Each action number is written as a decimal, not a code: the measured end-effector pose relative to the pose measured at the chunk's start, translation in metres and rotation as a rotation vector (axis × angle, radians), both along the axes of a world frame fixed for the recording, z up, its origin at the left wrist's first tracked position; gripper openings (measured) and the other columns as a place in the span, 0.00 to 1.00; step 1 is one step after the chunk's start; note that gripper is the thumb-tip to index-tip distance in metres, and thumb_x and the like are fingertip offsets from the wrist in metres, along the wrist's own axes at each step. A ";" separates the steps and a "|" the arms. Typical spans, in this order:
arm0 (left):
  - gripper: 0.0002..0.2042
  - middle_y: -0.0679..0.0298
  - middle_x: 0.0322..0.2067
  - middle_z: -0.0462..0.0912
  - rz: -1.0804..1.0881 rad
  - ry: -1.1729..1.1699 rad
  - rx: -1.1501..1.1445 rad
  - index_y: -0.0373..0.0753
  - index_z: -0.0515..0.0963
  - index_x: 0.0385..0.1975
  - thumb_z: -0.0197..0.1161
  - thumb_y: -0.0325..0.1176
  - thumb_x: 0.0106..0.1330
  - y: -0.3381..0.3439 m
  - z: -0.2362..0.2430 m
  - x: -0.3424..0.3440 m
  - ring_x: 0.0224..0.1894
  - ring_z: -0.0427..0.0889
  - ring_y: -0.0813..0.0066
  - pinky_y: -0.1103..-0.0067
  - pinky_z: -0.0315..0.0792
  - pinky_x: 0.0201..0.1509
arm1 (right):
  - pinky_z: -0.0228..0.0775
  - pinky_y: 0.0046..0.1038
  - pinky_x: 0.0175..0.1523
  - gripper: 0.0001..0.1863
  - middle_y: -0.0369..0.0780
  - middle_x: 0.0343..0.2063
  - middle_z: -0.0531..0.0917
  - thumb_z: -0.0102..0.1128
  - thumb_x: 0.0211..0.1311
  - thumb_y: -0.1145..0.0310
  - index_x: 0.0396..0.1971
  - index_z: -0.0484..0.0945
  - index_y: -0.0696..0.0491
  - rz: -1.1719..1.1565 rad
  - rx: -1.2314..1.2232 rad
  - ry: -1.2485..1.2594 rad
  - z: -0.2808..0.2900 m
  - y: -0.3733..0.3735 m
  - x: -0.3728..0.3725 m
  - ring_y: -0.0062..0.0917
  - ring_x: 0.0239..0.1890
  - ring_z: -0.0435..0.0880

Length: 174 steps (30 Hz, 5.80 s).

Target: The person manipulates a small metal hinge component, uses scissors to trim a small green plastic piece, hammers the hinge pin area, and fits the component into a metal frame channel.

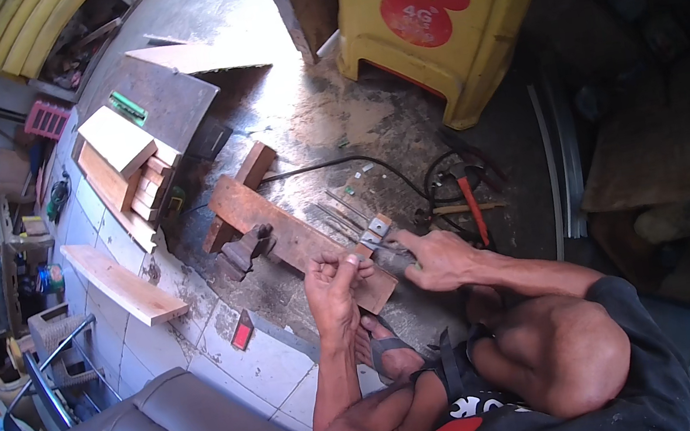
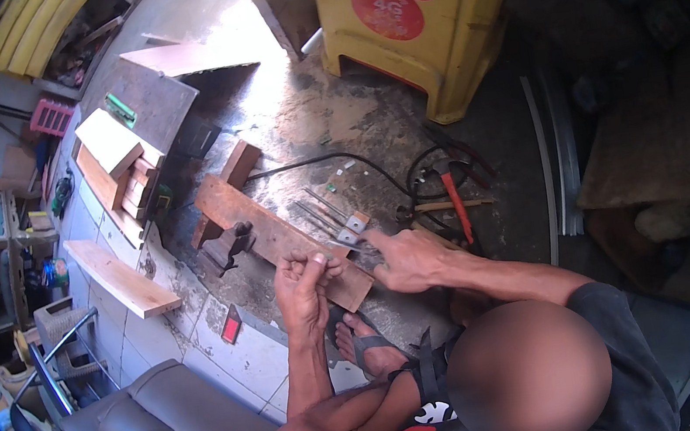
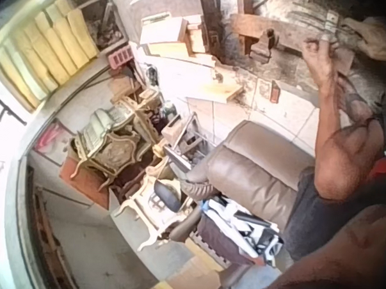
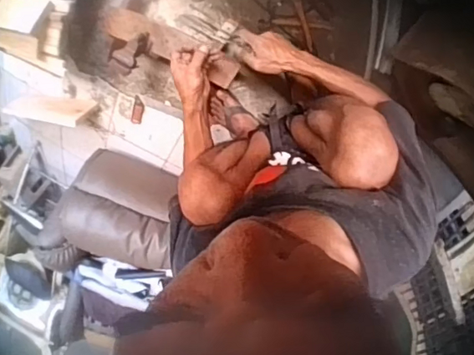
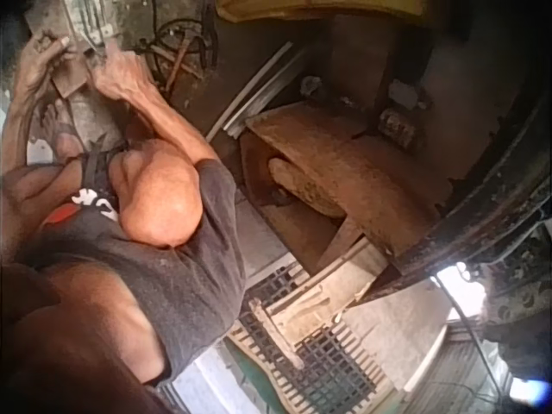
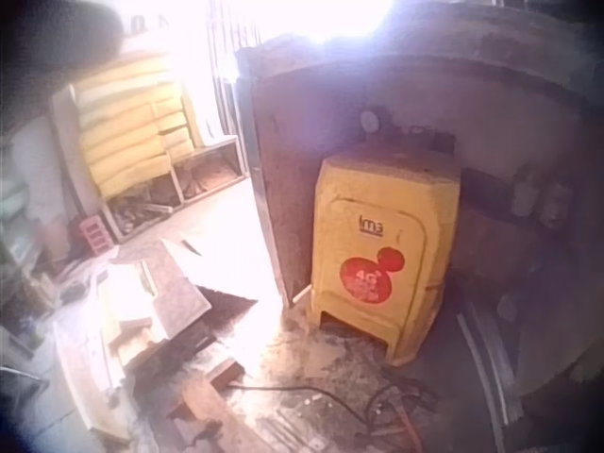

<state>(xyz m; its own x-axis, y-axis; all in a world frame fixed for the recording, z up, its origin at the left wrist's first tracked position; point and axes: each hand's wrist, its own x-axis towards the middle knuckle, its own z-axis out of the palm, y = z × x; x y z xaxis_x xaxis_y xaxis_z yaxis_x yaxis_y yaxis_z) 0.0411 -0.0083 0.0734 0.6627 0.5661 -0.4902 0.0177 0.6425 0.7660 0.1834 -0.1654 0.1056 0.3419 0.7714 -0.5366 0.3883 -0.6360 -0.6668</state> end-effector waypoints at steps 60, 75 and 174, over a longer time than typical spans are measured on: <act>0.10 0.65 0.30 0.84 0.365 0.408 0.387 0.30 0.80 0.43 0.66 0.28 0.66 0.057 -0.069 -0.034 0.28 0.79 0.83 0.85 0.74 0.33 | 0.71 0.44 0.57 0.32 0.54 0.42 0.78 0.59 0.55 0.65 0.62 0.70 0.58 0.152 -0.003 -0.143 -0.052 -0.024 0.001 0.50 0.49 0.78; 0.10 0.63 0.27 0.86 0.387 0.442 0.348 0.29 0.81 0.41 0.66 0.27 0.64 0.056 -0.070 -0.026 0.27 0.78 0.85 0.85 0.69 0.30 | 0.69 0.43 0.62 0.33 0.54 0.48 0.77 0.58 0.57 0.64 0.64 0.68 0.57 0.162 -0.094 -0.092 -0.044 -0.022 0.003 0.51 0.56 0.76; 0.17 0.49 0.43 0.87 -0.825 0.083 1.295 0.33 0.80 0.53 0.63 0.31 0.67 -0.055 0.008 0.230 0.45 0.87 0.59 0.68 0.79 0.51 | 0.75 0.52 0.49 0.17 0.53 0.44 0.78 0.61 0.60 0.63 0.46 0.75 0.56 -1.057 -0.455 -0.872 -0.138 -0.351 0.006 0.55 0.46 0.81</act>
<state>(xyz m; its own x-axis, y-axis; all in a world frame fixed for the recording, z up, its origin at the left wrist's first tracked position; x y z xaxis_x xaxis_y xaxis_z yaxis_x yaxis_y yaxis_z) 0.2709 -0.0635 0.0817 0.9926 0.1201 -0.0174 0.0921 -0.6517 0.7529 0.1892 -0.5167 -0.0327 0.9747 -0.2231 0.0112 -0.2197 -0.9666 -0.1320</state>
